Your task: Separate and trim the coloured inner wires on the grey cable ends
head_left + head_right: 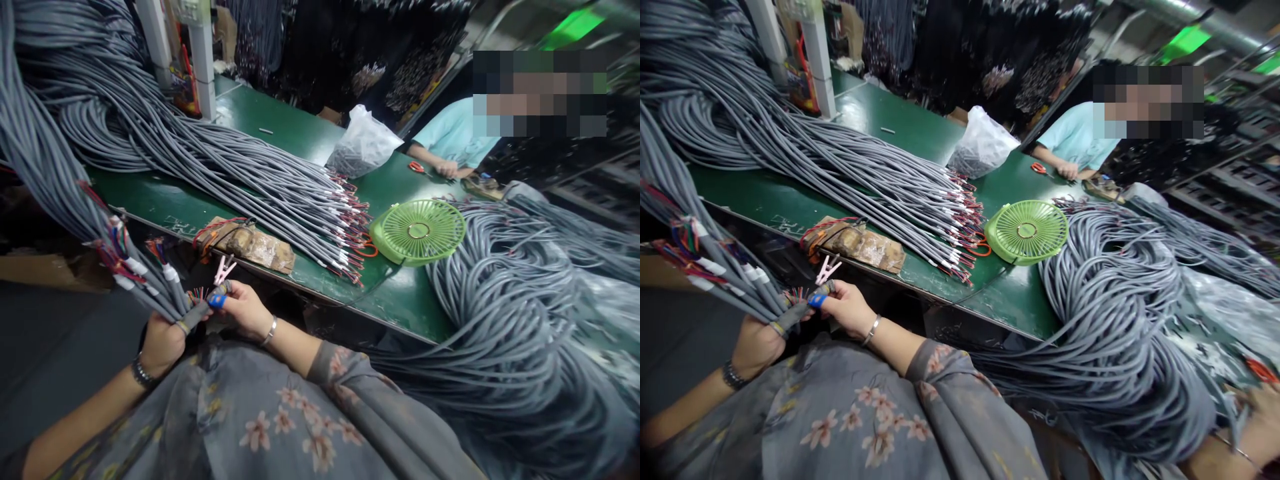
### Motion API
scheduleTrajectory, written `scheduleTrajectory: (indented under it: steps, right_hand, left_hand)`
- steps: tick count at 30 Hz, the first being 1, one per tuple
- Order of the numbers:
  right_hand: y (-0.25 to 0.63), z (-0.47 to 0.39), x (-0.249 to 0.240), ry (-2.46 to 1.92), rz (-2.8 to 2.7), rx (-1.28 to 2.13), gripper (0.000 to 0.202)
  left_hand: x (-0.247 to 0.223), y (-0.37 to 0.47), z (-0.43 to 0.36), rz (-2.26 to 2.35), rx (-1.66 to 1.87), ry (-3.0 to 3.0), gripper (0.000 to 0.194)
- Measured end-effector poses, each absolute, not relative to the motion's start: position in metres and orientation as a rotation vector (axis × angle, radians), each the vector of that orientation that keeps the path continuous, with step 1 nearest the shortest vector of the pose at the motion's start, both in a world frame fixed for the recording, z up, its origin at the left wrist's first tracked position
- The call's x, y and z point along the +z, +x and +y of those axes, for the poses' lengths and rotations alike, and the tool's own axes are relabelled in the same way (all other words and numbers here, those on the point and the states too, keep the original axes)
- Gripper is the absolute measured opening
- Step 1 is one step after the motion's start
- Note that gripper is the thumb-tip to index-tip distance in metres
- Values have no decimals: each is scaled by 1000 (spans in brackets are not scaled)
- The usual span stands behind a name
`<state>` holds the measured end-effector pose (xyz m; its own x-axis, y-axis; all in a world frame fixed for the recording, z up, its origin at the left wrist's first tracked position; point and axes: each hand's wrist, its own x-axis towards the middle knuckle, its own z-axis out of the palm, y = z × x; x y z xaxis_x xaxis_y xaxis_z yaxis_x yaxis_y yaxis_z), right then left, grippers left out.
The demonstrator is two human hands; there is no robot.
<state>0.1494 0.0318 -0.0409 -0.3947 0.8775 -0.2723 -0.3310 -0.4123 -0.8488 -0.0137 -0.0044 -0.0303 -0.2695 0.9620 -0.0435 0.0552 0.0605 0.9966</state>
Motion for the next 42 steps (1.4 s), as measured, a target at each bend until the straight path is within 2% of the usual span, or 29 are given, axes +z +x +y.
scheduleTrajectory:
  steps: [6, 9, 14, 17, 28, 42]
  right_hand:
    - [153, 35, -46, -1009, -624, 1845, 34]
    - [161, 43, -48, -1031, -524, 1855, 29]
    - [164, 61, -46, -1014, -527, 1985, 51]
    - [157, 72, -42, -983, -551, 2027, 58]
    - [146, 72, -40, -902, -470, 2011, 43]
    - [135, 72, -34, -914, -311, 1908, 45]
  left_hand:
    - [-25, -5, -5, 1324, 1495, 718, 28]
    - [-22, -4, -3, 1306, 1528, 647, 29]
    - [-15, 3, 5, 1296, 1518, 663, 21]
    - [-13, 10, 9, 1303, 1500, 697, 18]
    - [-20, 12, 11, 1357, 1433, 770, 24]
    - [-17, 11, 7, 1377, 1456, 828, 22]
